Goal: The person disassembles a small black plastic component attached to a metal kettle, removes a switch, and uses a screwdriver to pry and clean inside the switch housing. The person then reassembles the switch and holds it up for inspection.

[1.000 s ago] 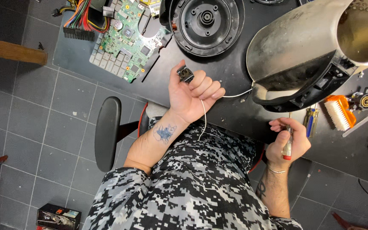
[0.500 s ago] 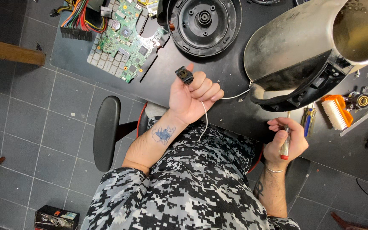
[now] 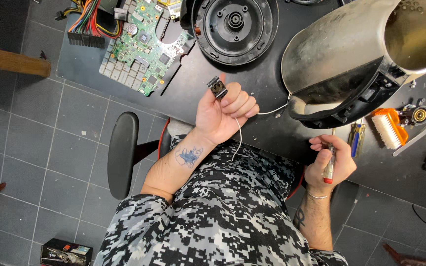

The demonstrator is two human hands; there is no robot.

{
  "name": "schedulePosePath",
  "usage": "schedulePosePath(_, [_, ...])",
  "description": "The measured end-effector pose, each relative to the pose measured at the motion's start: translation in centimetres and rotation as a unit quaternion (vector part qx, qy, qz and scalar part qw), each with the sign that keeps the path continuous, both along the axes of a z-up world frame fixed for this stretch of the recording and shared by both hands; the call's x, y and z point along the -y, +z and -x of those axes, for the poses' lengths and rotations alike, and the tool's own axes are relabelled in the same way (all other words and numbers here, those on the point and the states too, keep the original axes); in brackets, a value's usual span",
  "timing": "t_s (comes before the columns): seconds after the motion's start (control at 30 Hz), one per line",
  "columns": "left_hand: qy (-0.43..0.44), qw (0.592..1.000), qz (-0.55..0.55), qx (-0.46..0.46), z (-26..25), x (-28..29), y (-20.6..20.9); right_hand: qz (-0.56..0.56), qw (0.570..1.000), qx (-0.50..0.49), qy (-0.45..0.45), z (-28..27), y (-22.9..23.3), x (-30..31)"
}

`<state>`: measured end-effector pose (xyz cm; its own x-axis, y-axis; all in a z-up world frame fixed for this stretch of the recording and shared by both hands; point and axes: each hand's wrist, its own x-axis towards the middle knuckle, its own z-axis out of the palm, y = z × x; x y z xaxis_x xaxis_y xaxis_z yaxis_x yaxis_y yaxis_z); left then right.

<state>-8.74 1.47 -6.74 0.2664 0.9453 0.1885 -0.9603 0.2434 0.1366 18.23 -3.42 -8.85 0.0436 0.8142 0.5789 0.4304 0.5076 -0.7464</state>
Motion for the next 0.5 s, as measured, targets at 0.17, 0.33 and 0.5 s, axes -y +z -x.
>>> schedulePosePath(0.17, [-0.007,1.0,-0.01,0.013,-0.11,-0.01,0.53,0.002,1.0,-0.006,-0.004,0.03,-0.13,0.01])
schedulePosePath(0.33, [0.003,1.0,0.009,-0.001,-0.07,-0.01,0.71,0.001,1.0,0.001,-0.007,0.0,-0.15,-0.06])
schedulePosePath(0.5, [0.001,1.0,0.02,-0.009,-0.27,0.03,0.45,0.006,1.0,0.007,-0.018,-0.17,-0.08,0.02])
